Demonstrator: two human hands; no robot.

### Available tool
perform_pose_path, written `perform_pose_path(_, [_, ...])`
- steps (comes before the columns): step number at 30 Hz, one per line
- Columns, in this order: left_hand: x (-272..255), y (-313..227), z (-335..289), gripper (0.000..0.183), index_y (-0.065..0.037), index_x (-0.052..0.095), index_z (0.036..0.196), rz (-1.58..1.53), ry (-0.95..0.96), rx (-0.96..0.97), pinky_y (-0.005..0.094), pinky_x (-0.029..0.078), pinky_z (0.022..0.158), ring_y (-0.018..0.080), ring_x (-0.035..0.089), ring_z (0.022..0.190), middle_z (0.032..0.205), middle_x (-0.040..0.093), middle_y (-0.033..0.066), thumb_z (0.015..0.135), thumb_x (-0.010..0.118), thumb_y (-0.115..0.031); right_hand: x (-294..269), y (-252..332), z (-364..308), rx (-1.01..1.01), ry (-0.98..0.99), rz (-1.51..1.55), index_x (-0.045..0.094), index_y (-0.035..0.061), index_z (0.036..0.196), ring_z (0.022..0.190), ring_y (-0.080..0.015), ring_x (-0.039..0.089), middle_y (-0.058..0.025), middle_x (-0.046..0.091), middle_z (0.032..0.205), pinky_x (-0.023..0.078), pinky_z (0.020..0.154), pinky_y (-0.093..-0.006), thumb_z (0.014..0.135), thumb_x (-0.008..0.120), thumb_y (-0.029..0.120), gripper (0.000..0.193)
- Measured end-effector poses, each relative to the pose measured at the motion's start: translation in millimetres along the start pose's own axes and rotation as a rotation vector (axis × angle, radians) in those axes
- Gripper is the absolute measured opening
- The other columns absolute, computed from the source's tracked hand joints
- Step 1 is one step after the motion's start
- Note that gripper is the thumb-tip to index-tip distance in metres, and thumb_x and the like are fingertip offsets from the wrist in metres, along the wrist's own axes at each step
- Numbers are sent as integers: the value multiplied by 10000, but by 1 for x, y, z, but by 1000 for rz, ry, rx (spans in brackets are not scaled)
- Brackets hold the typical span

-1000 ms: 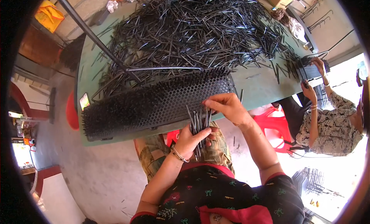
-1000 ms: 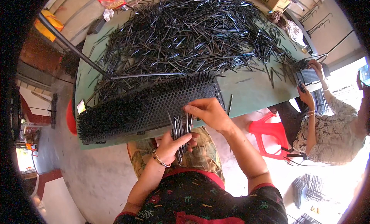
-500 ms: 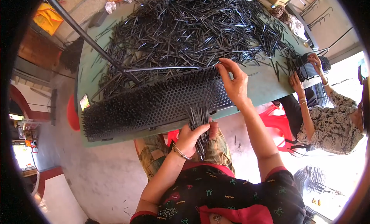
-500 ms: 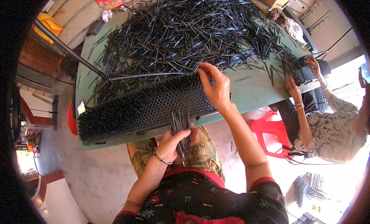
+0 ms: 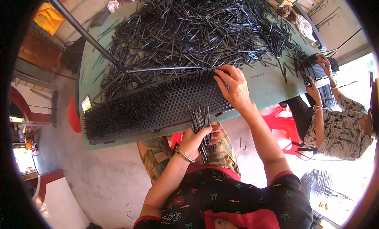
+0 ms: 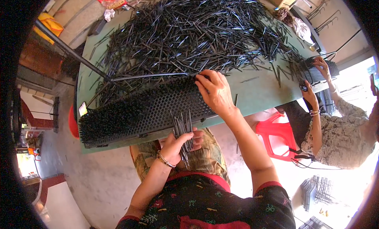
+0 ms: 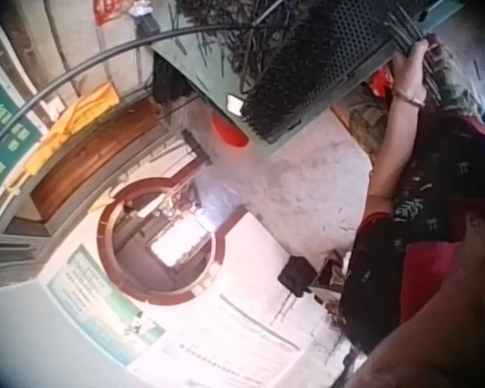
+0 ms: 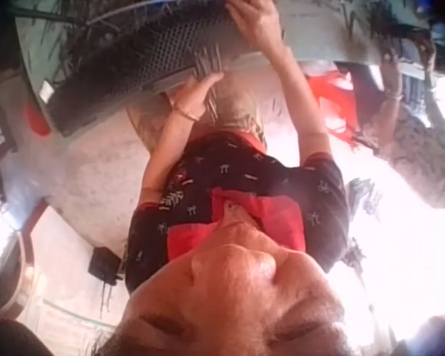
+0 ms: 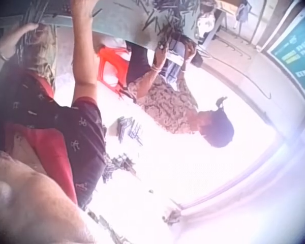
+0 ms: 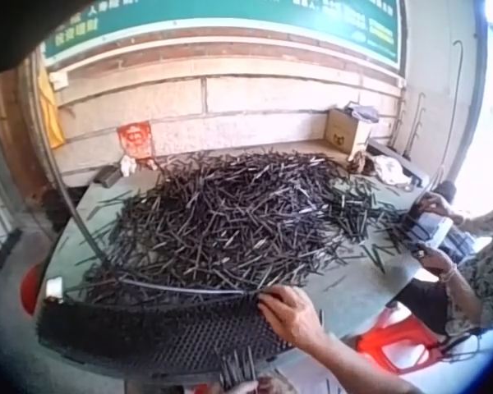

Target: The person inserts long black pins into a perforated rubber mat by hand.

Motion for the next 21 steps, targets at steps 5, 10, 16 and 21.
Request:
perform_pose_path(5, [1, -4, -5, 239, 12, 537, 1102, 4, 14, 46, 342, 547, 740, 225, 635, 893, 1014, 632, 144, 885, 527, -86, -7, 20, -21, 580, 372, 518, 658, 11, 981, 716, -146, 589, -87, 644, 861, 474, 640, -281, 804, 688, 154, 229])
perform_pose_path(10, [8, -6, -5, 267, -5, 514, 1150, 63, 56, 99, 393, 544, 773, 246, 629, 920, 1041, 621, 158, 891, 499, -67, -7, 32, -44, 790, 600, 779, 646, -34, 930, 693, -79, 576, -50, 651, 799, 460, 616, -218, 817, 687, 161, 229])
perform_pose_path(16, [4, -1, 0, 252, 25, 529, 1114, -47, 2, 123, 358, 556, 728, 235, 638, 886, 999, 633, 167, 882, 518, -75, -18, 18, -44, 918, 376, 945, 607, -36, 972, 737, -88, 584, -49, 649, 845, 464, 652, -218, 892, 580, 128, 184])
perform_pose_path(21, [13, -10, 0, 264, -7, 530, 1133, 19, 20, 54, 391, 543, 733, 229, 634, 874, 1008, 632, 156, 887, 493, -98, -40, -10, -10, 702, -70, 699, 595, -44, 1002, 747, -92, 574, -59, 648, 873, 465, 694, -222, 899, 573, 123, 198])
Point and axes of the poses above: each hand's wrist, its own z-axis towards the middle knuckle, its own x-axis out of the palm, y = z × x, the point moved 4 cm from there along z, towards the middle knuckle
